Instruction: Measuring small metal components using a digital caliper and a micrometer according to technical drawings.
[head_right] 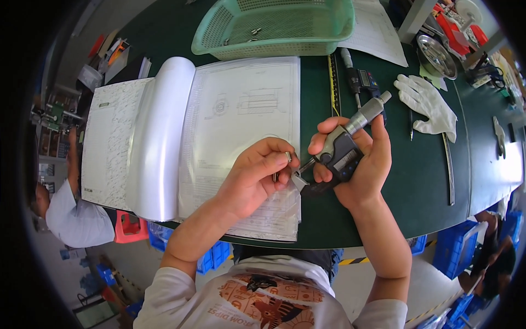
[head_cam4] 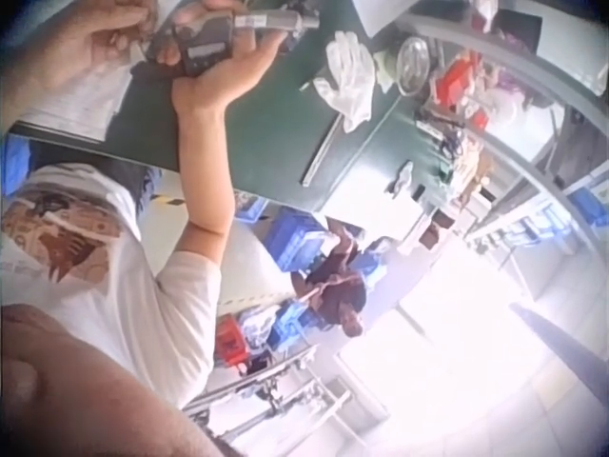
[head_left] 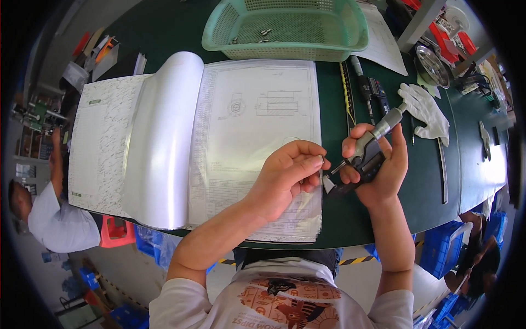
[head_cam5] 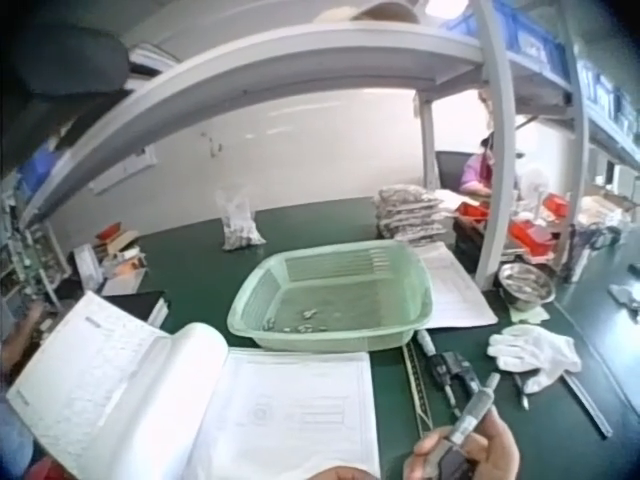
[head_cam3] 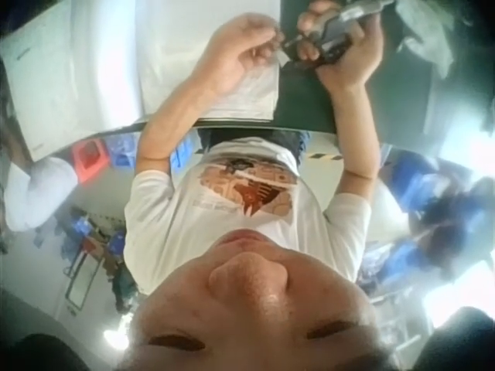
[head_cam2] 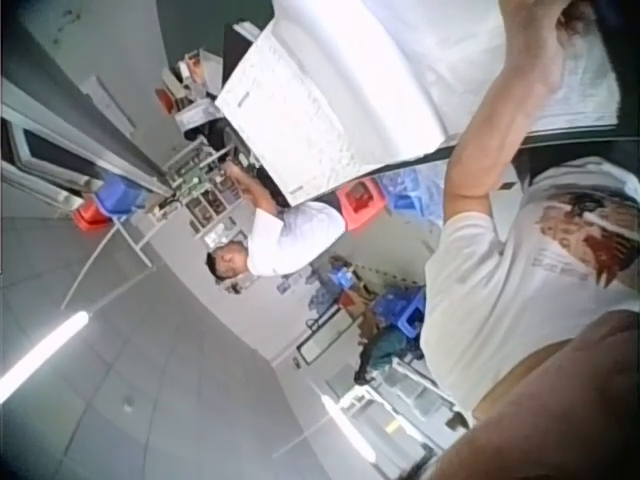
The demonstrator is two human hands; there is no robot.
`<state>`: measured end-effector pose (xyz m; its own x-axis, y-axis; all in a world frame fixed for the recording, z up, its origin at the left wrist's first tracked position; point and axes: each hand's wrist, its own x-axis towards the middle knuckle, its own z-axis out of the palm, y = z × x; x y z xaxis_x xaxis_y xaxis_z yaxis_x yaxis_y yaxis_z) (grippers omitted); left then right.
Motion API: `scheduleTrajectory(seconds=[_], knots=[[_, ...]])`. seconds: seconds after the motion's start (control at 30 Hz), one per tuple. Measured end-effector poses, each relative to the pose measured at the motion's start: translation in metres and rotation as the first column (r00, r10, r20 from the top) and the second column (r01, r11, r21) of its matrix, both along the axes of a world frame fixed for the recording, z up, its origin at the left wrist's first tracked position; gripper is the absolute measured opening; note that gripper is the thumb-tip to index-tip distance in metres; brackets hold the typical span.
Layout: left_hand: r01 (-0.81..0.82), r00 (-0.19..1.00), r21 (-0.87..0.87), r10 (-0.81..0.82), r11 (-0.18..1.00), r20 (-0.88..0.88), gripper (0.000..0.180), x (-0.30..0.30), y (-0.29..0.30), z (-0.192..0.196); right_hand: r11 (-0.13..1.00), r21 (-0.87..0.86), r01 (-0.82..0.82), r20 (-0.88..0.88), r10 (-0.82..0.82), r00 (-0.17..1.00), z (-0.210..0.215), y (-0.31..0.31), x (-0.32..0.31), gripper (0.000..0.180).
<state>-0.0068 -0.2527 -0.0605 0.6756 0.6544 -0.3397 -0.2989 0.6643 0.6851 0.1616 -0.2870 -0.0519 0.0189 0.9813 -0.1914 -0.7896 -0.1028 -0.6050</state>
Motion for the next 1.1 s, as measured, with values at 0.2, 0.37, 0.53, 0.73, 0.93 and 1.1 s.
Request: scheduleTrajectory(seconds=[0.2,0.37,0.53,0.73,0.93,1.1], knots=[[-0.038,0.990,-0.092,0.050,0.995,0.129,0.020,-0.001,0.003,-0.007,1.000,-0.016,-0.027,-0.009,0.027,1.000,0.000,0.000,0.000,0.065],[-0.073,0.984,-0.108,0.090,0.991,0.154,0.021,-0.002,0.004,-0.008,0.999,0.005,-0.051,-0.010,0.051,0.999,-0.003,0.001,0.000,0.069],[-0.064,0.993,-0.074,0.071,0.995,0.099,0.017,-0.001,0.002,-0.005,0.996,0.070,0.049,0.241,-0.065,0.968,0.011,0.007,0.022,0.070],[-0.010,0.988,-0.036,0.016,0.999,0.153,0.016,0.001,0.005,-0.008,0.860,0.057,0.506,0.561,-0.447,0.697,0.023,-0.001,0.093,0.041],[-0.021,0.975,-0.161,0.056,0.987,0.217,0.021,-0.003,0.008,-0.010,0.904,-0.222,0.365,0.889,0.033,0.457,0.026,-0.027,0.102,0.030],[-0.014,0.949,-0.303,0.108,0.953,0.296,0.022,-0.006,0.014,-0.009,0.894,-0.234,0.381,0.948,0.122,0.294,0.019,-0.012,0.099,0.022]])
